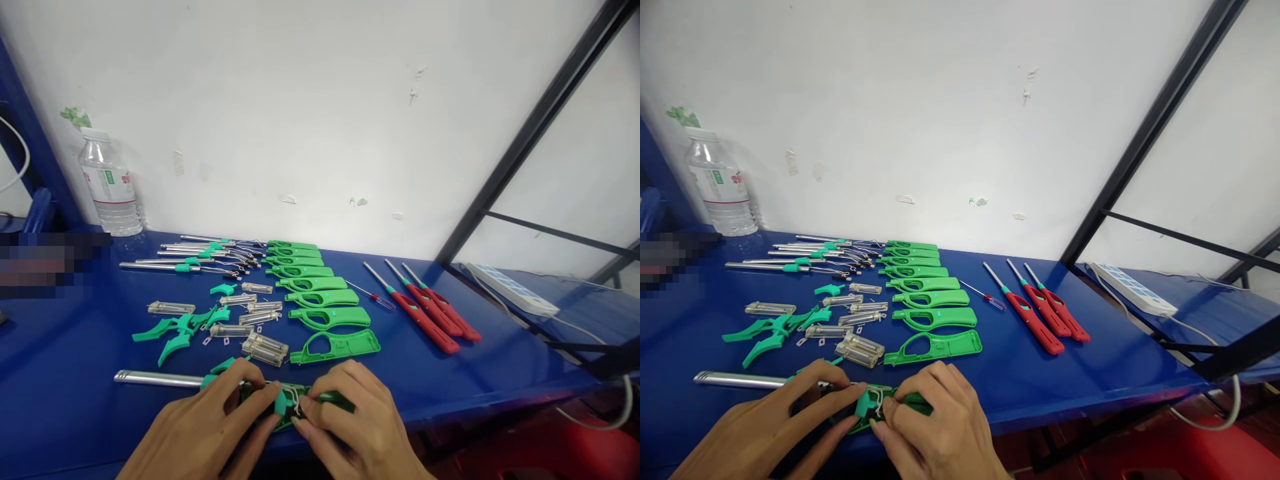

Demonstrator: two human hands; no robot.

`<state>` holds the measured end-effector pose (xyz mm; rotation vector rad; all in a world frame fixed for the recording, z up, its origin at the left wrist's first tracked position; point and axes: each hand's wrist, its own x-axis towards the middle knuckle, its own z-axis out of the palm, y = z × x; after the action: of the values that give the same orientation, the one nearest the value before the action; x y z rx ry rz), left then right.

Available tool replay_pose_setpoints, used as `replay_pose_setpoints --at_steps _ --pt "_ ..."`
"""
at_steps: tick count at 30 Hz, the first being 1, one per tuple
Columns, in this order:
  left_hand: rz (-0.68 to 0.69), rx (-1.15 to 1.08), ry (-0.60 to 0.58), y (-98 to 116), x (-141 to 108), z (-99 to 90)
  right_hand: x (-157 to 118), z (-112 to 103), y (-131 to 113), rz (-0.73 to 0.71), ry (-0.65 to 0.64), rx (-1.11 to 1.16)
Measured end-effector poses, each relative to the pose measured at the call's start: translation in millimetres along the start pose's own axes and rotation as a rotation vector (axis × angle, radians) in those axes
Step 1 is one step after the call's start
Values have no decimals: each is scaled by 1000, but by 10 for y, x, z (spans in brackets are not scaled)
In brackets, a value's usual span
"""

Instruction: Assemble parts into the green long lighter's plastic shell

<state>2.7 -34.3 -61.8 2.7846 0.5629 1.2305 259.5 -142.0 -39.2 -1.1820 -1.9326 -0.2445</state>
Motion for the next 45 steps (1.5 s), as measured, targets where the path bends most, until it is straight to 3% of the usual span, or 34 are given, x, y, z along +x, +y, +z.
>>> replay_pose_setpoints --at_steps 7,15,18,22,23,25,27,33,45 --pt "-13 16 -28 20 42 -39 28 -9 -30 99 51 100" --pt "70 86 117 47 77 -56 -20 -2 17 166 13 42" --pt "38 165 92 -49 33 -126 -65 -13 49 176 -1 40" --pt "11 335 78 -370 240 -439 51 -23 28 191 -6 52" --pt "-6 318 18 -466 332 -536 133 -12 13 202 -36 50" --pt "-216 188 -259 -638 512 -694 353 34 -17 248 -148 36" --pt "-287 153 -350 -763 633 -755 602 104 -41 298 -286 18" --pt "-357 145 -332 -920 584 -498 1069 262 -77 395 -444 -60" --pt "-387 156 -381 -1103 461 -353 1158 262 -138 491 -563 -139"
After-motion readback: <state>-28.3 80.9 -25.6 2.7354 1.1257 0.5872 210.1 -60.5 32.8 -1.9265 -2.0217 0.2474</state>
